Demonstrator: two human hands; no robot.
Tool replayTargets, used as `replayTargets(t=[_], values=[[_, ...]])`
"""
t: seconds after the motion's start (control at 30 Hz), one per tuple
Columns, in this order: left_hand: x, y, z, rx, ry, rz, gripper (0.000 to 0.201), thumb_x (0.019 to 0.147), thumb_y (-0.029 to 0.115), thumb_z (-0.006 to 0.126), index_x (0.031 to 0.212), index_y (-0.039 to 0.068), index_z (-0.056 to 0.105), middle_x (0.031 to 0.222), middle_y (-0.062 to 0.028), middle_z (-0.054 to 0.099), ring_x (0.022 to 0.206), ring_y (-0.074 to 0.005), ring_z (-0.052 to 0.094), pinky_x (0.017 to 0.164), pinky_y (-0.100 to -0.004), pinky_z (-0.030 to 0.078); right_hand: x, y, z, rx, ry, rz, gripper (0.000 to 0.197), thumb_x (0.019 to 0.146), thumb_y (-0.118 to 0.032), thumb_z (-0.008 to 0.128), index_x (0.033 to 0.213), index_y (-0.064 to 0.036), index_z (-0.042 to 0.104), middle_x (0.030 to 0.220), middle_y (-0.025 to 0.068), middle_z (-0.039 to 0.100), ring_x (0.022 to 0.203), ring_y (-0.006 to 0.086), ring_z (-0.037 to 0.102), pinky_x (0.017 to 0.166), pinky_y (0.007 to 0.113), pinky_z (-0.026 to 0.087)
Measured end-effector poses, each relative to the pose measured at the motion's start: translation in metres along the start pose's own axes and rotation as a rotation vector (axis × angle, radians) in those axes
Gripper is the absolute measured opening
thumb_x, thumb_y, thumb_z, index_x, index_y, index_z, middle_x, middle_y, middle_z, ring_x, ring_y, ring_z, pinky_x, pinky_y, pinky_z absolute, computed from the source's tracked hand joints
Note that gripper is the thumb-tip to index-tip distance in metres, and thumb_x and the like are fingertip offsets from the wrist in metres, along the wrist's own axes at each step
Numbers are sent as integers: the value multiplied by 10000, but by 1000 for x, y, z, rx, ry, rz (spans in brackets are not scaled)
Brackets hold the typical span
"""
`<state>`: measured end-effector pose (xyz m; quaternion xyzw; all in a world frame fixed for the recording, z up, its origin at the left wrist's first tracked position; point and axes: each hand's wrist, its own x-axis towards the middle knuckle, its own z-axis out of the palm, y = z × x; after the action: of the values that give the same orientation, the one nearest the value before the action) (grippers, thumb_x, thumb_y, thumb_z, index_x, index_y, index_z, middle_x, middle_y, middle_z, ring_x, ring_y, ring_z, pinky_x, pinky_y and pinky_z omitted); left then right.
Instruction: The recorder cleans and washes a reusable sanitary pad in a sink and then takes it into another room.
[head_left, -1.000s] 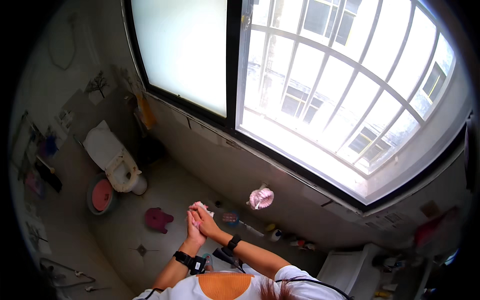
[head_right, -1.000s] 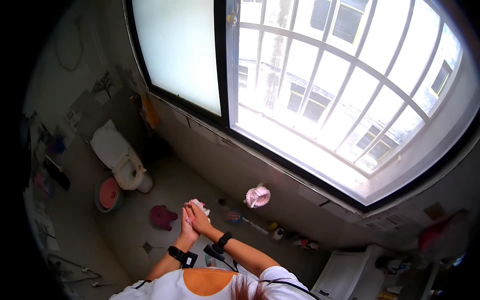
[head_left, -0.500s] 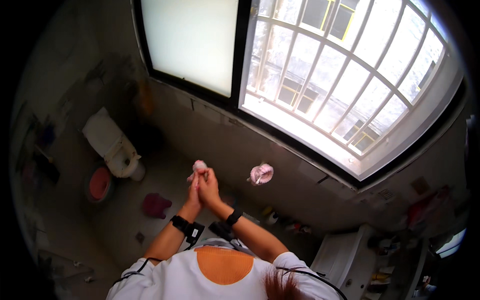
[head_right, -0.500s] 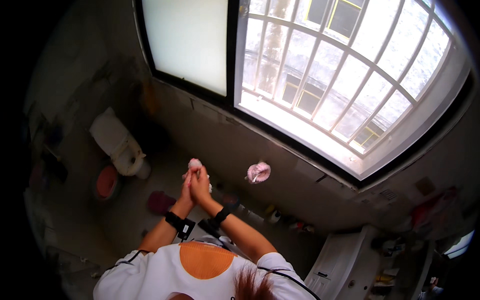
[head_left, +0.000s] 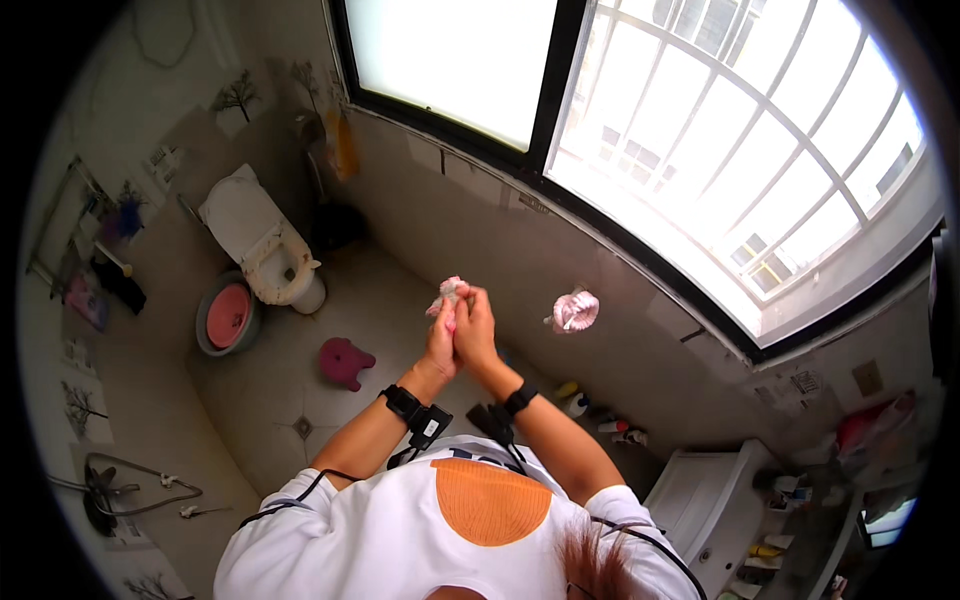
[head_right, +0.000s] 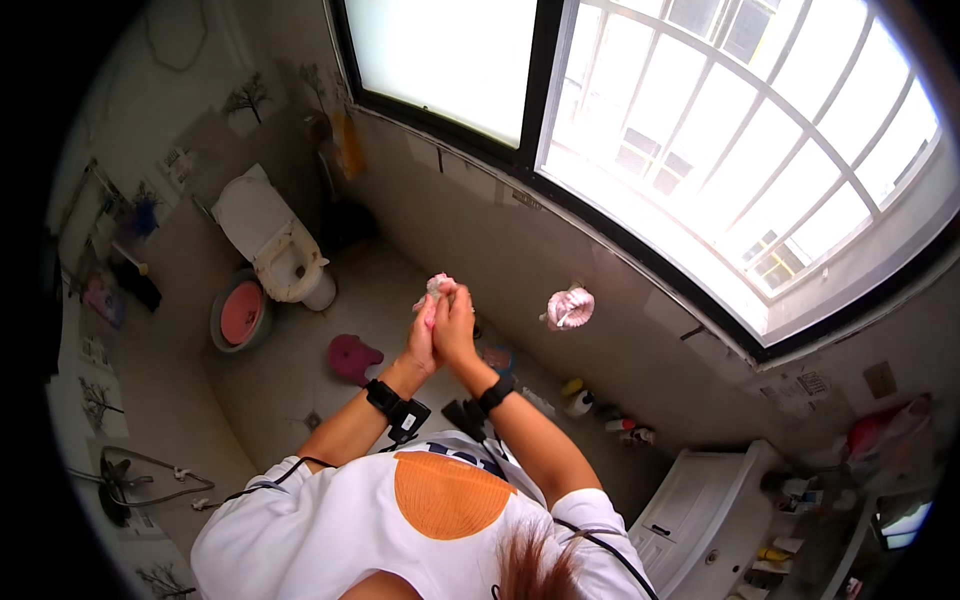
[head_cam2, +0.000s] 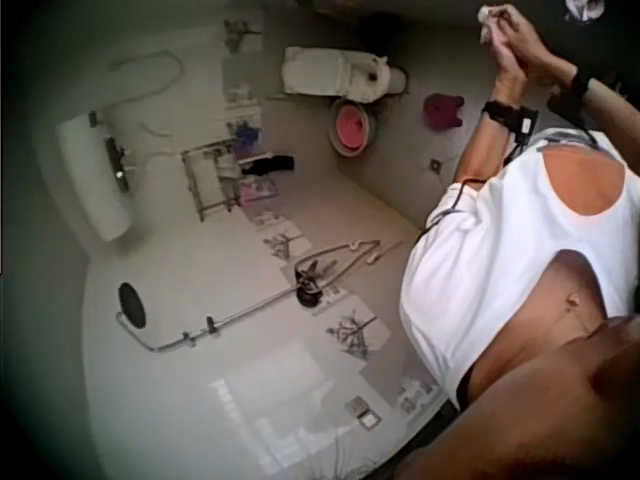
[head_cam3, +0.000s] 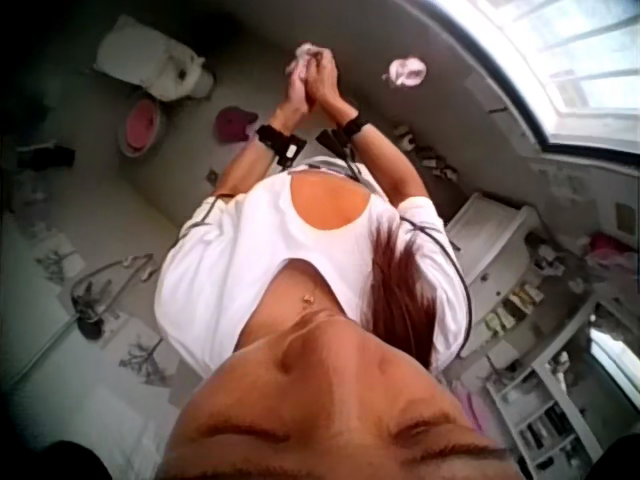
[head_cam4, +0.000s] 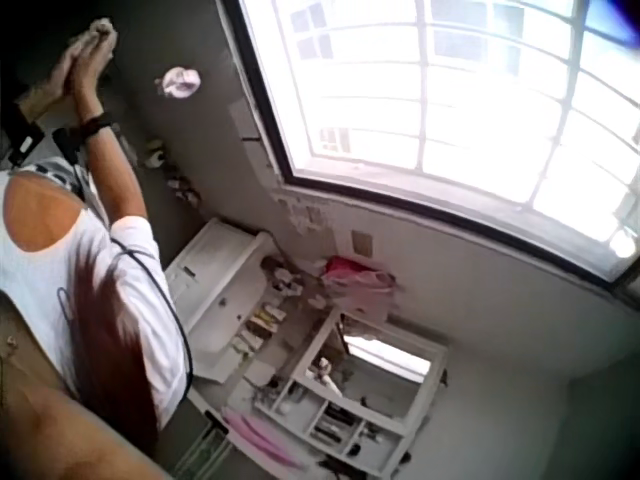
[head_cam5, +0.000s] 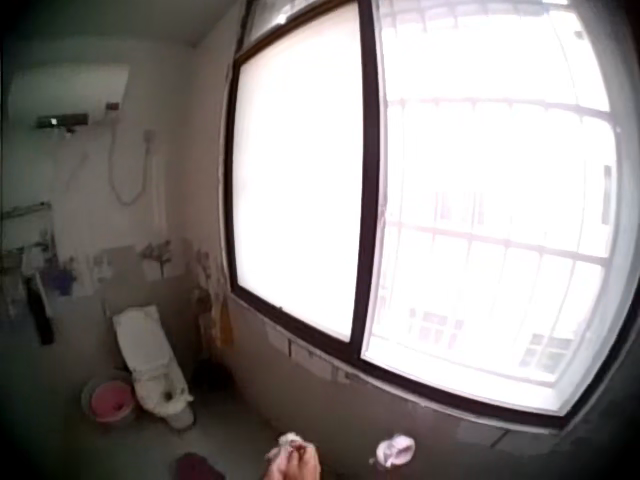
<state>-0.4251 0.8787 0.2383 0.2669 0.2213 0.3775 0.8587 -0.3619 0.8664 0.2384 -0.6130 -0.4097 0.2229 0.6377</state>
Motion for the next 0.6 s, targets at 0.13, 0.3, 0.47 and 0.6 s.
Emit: replayTargets(t=[0.13,0.3,0.47,0.6], values=[[-2,-10,13,16,-36,32,456,912,397,259,1234,91,358,1202,-61,440,1069,-161,443,922,-293,353,42,36,-6,93,5,142,71,854,-65,428,892,-10,450,860,116,549,724,173,551,645,296,462],[18,3,-38,-241,-407,20,428,907,413,265,1111,98,469,1134,-54,473,1037,-132,457,879,-280,379,-23,-11,20,-118,80,-309,100,854,-157,464,885,-74,510,891,150,553,815,287,544,683,358,427],[0,2,4,-97,-9,-23,378,907,383,295,1141,121,433,1136,-23,478,1046,-147,454,892,-302,371,14,-9,7,-82,177,-185,39,827,-26,430,843,-19,464,847,154,536,815,286,534,734,356,430],[-10,9,17,-73,-48,0,398,912,377,278,1162,102,421,1170,-29,455,1085,-140,421,918,-302,342,33,-8,3,-9,22,90,47,825,-24,420,836,-21,466,875,148,540,858,302,532,750,362,424]])
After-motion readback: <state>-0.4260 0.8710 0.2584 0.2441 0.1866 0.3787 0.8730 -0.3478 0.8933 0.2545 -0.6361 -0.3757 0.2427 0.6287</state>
